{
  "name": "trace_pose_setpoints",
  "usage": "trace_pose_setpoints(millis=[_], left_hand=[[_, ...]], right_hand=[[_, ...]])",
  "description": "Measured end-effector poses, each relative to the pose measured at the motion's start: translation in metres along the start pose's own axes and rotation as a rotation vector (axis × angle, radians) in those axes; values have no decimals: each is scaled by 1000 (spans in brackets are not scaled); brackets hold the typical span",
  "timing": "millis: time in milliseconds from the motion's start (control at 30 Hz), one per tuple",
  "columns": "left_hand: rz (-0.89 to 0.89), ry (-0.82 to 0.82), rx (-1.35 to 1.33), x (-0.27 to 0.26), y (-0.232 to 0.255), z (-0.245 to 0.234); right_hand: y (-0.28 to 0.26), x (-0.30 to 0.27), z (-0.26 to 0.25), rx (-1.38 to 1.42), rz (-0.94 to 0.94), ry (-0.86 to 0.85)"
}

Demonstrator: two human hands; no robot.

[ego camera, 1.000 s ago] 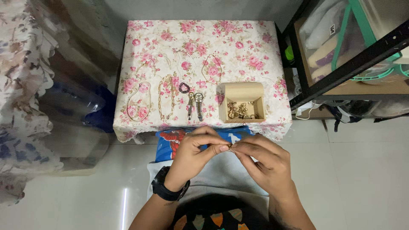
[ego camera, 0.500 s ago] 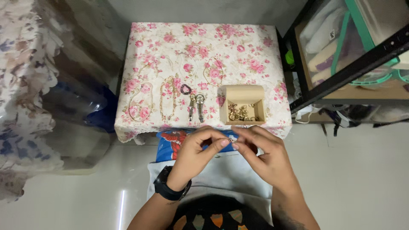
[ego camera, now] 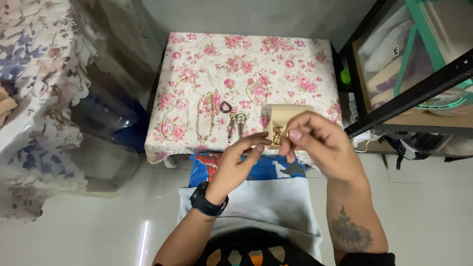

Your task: The person handles various gold-colored jewelry items, including necklaces, bracelets, and small charms, on a floral tablecloth. They pick up items, examine them, and place them into a small wooden box.

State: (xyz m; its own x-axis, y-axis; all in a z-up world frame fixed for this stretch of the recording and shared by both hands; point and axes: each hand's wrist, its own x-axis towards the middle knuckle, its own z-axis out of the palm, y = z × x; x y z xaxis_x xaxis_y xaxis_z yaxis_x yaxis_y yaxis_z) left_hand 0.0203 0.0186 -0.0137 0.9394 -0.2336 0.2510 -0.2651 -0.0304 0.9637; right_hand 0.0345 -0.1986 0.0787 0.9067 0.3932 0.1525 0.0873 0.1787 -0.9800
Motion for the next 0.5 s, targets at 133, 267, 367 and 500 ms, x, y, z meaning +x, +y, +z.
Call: trace_pose_setpoints(millis=[133,267,367,500], left_hand=[[-172,-147,-161,6,-23,2],[-200,-213,-408,9,-37,2],[-222,-257,-507,3,-37,-5],[-399,-235,-839,8,-31,-8]], right_hand=[[-8,32,-6,56,-49,-33],[-12,72,-19,121,-42,4],[-11,101,-29,136,-12,47],[-4,136,-41,228,80,92]])
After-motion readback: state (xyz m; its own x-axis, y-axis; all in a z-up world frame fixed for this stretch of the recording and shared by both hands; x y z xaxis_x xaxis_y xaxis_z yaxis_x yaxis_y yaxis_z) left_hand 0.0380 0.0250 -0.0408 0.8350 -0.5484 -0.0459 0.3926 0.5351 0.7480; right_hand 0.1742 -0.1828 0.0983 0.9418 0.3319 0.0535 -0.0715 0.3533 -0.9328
